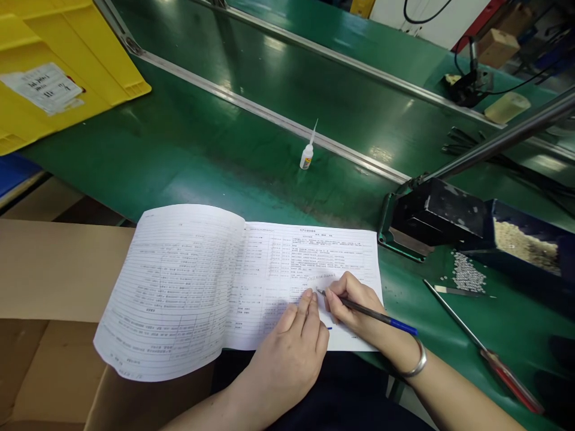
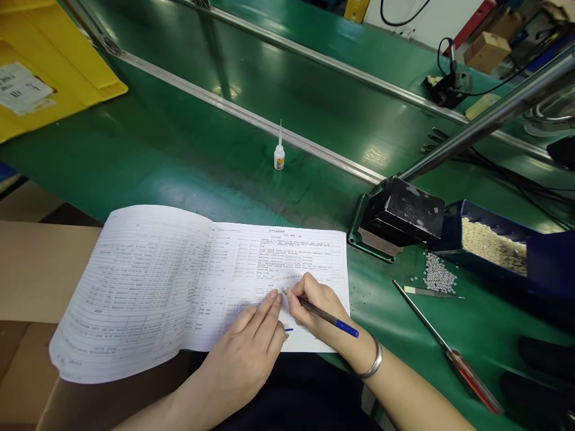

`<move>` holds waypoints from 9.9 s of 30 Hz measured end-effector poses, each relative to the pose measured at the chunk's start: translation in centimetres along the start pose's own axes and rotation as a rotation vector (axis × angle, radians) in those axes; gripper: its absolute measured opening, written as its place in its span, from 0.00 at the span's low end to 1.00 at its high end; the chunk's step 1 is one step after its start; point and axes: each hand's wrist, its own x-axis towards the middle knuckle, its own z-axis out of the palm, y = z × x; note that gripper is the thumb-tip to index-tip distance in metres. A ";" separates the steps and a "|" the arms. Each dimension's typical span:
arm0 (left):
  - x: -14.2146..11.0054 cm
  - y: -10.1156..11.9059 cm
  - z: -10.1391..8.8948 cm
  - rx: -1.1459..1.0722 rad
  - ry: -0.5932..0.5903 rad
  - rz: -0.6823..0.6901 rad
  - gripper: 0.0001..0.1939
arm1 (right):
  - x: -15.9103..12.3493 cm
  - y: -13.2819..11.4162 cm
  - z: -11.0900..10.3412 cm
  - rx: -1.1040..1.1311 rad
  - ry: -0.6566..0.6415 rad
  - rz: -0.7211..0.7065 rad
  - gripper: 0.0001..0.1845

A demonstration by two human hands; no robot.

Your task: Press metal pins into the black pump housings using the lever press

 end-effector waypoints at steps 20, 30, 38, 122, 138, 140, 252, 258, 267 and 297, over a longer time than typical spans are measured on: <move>0.1 -0.4 -0.1 -0.043 -0.022 0.015 0.14 | -0.1 0.3 0.2 0.066 0.019 0.067 0.10; 0.2 -0.4 0.0 -0.049 -0.015 0.028 0.14 | -0.4 0.5 0.5 0.091 0.050 0.066 0.10; 0.2 -0.5 -0.1 -0.054 -0.012 0.035 0.12 | -0.4 0.6 0.4 0.043 0.134 0.020 0.10; -0.8 0.3 0.0 -0.044 -0.026 0.060 0.12 | -0.9 0.5 0.0 0.086 0.045 -0.055 0.10; -0.5 0.2 0.1 -0.049 -0.028 0.072 0.12 | -0.2 0.0 0.0 0.052 -0.030 0.013 0.10; -0.5 0.2 0.1 -0.051 -0.026 0.072 0.12 | -0.2 0.1 0.1 0.056 -0.036 0.027 0.10; 0.0 -0.8 -0.6 -0.036 -0.048 0.099 0.11 | -0.5 0.5 0.3 0.019 0.114 -0.023 0.10; 0.2 -0.6 -0.6 -0.042 -0.026 0.091 0.11 | -0.3 0.7 0.3 0.005 0.042 -0.043 0.09; 0.3 -0.6 -0.6 -0.050 -0.045 0.087 0.11 | -0.1 0.3 0.1 -0.009 0.052 -0.036 0.09; 0.1 -0.5 -0.5 -0.046 -0.052 0.087 0.12 | 0.0 0.3 0.2 0.008 0.056 0.041 0.09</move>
